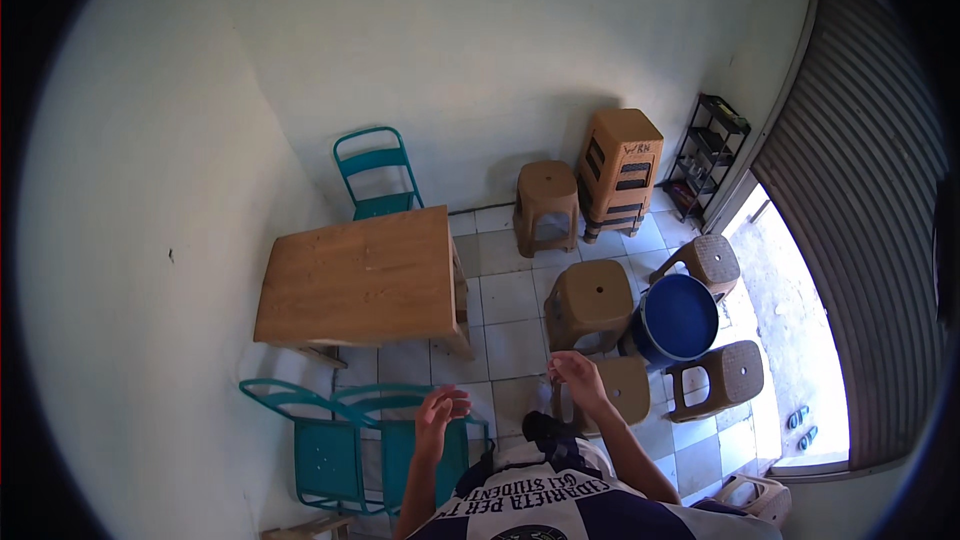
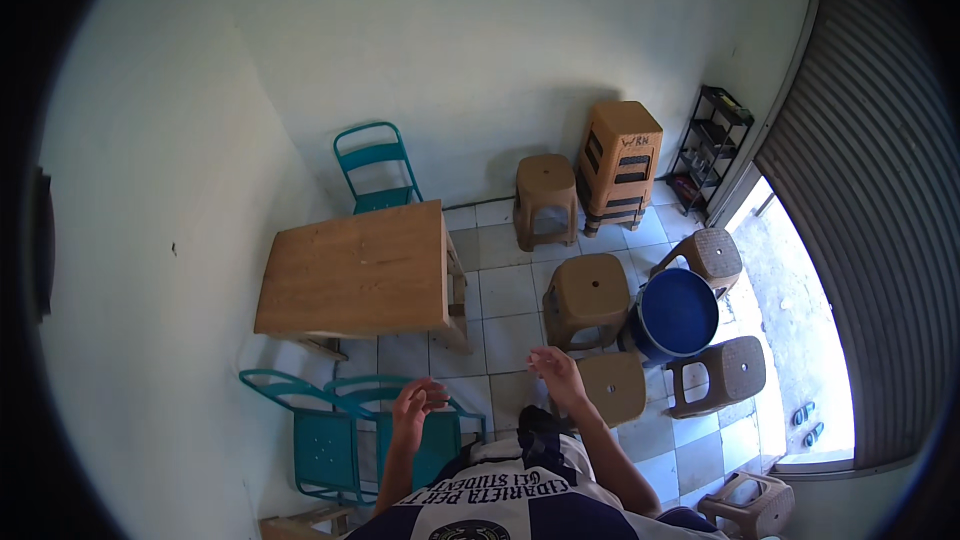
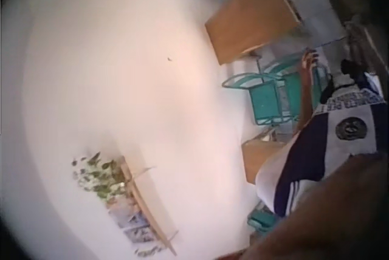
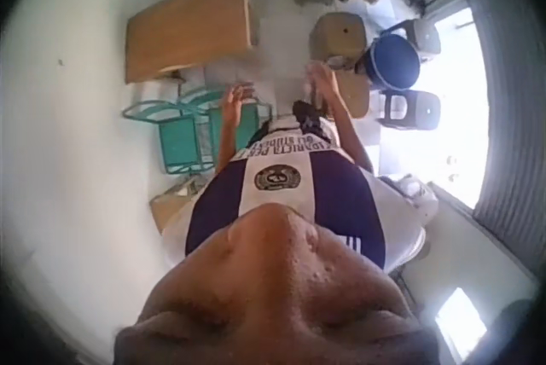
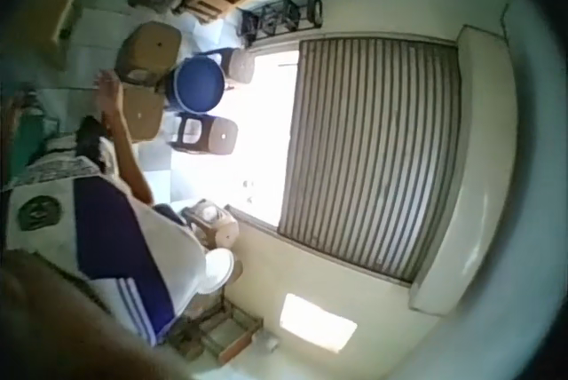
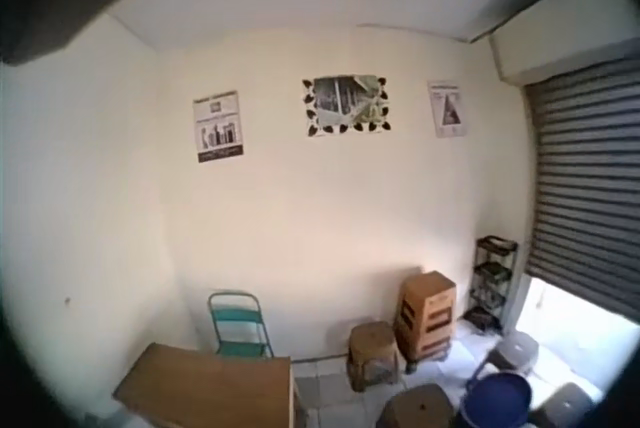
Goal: Moving and arranging plastic stools in a seating area.
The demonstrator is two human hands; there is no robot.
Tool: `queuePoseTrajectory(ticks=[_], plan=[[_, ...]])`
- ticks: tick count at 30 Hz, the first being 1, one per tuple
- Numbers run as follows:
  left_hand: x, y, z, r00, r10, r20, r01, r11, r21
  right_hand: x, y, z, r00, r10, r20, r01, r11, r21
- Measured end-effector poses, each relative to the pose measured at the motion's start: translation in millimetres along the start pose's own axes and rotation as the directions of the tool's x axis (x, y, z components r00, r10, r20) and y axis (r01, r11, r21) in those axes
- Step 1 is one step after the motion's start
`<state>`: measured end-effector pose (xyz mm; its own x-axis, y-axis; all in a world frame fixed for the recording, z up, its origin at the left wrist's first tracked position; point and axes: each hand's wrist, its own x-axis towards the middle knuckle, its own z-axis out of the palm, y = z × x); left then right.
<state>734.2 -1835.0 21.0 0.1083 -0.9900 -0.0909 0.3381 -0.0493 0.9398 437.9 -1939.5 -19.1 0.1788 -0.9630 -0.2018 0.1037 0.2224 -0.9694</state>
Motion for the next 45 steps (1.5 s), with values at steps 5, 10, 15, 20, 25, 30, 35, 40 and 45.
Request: queuePoseTrajectory(ticks=[5,10,15,20,25,30,35,40,45], plan=[[80,9,19,0.998,-0.031,0.061,0.029,0.999,0.044,66,-16,-24,1.0,-0.016,-0.016,0.016,1.0,-0.023],[167,17,48,0.995,-0.018,0.097,0.011,0.998,0.064,120,-34,-57,0.999,-0.015,-0.04,0.015,1.0,-0.025],[226,19,71,0.997,-0.002,0.071,-0.001,0.999,0.044,177,-50,-79,0.999,0.014,-0.044,-0.016,0.999,-0.041],[266,4,65,1.0,-0.014,0.016,0.014,1.0,0.011,234,-61,-83,0.999,0.026,-0.033,-0.028,0.998,-0.062],[334,-2,54,0.999,-0.032,0.002,0.033,0.999,-0.032,296,-65,-76,0.999,0.007,-0.046,-0.01,0.997,-0.076],[422,7,40,0.997,-0.026,0.069,0.025,1.0,0.017,353,-82,-72,0.991,0.053,-0.123,-0.058,0.997,-0.045],[499,21,21,0.997,-0.006,0.072,0.008,0.999,-0.036,405,-105,-64,0.98,0.097,-0.173,-0.114,0.989,-0.09],[564,31,2,0.99,-0.067,0.125,0.072,0.997,-0.039,453,-112,-59,0.965,0.048,-0.258,-0.063,0.997,-0.049],[618,47,1,0.983,-0.07,0.167,0.073,0.997,-0.012,482,-103,-54,0.943,0.093,-0.318,-0.093,0.996,0.016]])
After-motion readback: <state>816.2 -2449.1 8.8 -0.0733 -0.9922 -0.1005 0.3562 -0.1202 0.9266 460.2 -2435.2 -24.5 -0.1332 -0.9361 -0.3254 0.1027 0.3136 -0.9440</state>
